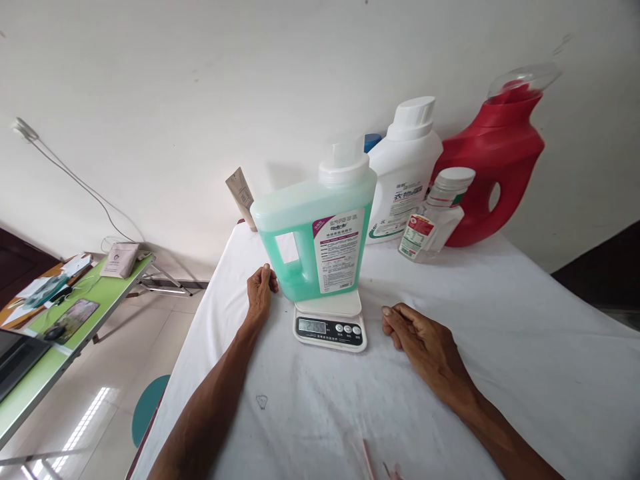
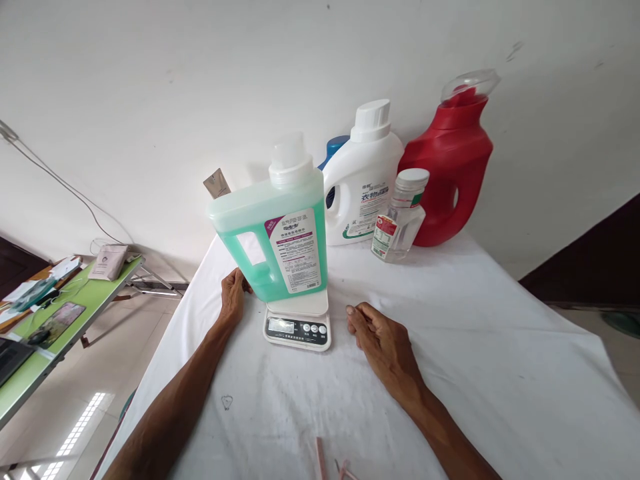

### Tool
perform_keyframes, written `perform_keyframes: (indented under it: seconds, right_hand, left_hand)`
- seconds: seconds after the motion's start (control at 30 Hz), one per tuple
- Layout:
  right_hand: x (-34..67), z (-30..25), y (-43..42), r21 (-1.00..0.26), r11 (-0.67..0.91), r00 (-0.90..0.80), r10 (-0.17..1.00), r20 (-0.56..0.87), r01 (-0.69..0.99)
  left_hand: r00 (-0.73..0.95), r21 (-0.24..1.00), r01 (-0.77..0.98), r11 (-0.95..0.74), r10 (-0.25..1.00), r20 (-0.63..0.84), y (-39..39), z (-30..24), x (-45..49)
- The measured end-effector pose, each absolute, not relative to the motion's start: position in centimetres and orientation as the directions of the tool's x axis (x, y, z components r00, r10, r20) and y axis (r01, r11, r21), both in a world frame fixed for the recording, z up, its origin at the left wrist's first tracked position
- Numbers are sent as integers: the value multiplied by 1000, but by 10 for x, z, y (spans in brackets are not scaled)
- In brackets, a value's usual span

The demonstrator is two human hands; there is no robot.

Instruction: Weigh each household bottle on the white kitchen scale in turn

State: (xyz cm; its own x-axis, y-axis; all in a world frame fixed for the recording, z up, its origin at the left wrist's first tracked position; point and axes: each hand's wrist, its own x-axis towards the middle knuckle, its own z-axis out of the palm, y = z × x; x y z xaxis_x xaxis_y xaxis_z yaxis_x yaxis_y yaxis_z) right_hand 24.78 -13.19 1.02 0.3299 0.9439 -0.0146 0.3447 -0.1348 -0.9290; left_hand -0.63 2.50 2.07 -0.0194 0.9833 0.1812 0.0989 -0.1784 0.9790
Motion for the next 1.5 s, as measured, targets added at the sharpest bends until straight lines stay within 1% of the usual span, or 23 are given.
perform_keyframes:
  seconds: [0.27, 0.37, 0.43, 0.5, 0.63, 0.7, 0.77, 0.83, 0.87, 0.93, 1.0, 1.07, 1.17, 1.27, 1.37, 1.5]
  right_hand:
    - [248, 8, -132, -928, -122, 328, 945, -1, 351]
    - [248, 8, -131, -932, -114, 327, 945, 5, 345]
    - [248, 9, -131, -936, -113, 328, 945, 3, 335]
    - [248, 10, -130, -937, -111, 326, 945, 2, 330]
    - [247, 10, -130, -944, -83, 334, 942, 30, 321]
    - [247, 9, -130, -948, -58, 333, 941, 52, 312]
    - [247, 7, -130, -955, -36, 324, 944, 63, 293]
    - [247, 7, -131, -964, -22, 320, 945, 66, 265]
    - [247, 8, -131, -968, -16, 321, 945, 68, 251]
    - [247, 10, -133, -974, -2, 332, 940, 75, 228]
    - [246, 12, -134, -980, 8, 354, 932, 80, 200]
    - [246, 13, -134, -984, 13, 381, 921, 80, 177]
    - [245, 13, -134, -985, 23, 409, 908, 92, 170]
    - [244, 11, -135, -978, 55, 385, 914, 130, 200]
    - [243, 9, -136, -967, 80, 323, 933, 158, 244]
    - [244, 7, -136, -944, 96, 253, 950, 181, 315]
  left_hand:
    - [-22, 982, 80, -174, 984, 176, 26, 17, -7]
    - [-49, 991, 12, -133, 990, 134, 28, 16, -9]
    - [-59, 992, -53, -114, 992, 111, 29, 24, -8]
    - [-52, 982, -87, -170, 985, 165, 29, 43, -6]
    - [-18, 917, -88, -390, 921, 390, 25, 99, 6]
    - [23, 886, -49, -461, 886, 462, 22, 125, 13]
    - [97, 868, 11, -496, 865, 493, 20, 143, 21]
    - [163, 874, 44, -484, 867, 472, 17, 152, 27]
    - [169, 886, 36, -462, 877, 450, 16, 154, 31]
    - [119, 911, -17, -411, 904, 410, 14, 156, 38]
    - [33, 922, -82, -378, 924, 382, 11, 156, 47]
    - [-28, 920, -120, -373, 928, 373, 7, 157, 56]
    - [-51, 908, -143, -395, 919, 392, 0, 165, 73]
    - [-32, 892, -185, -412, 910, 414, -5, 174, 96]
    - [32, 886, -228, -404, 906, 422, -7, 177, 126]
    - [117, 911, -226, -344, 919, 376, -9, 166, 167]
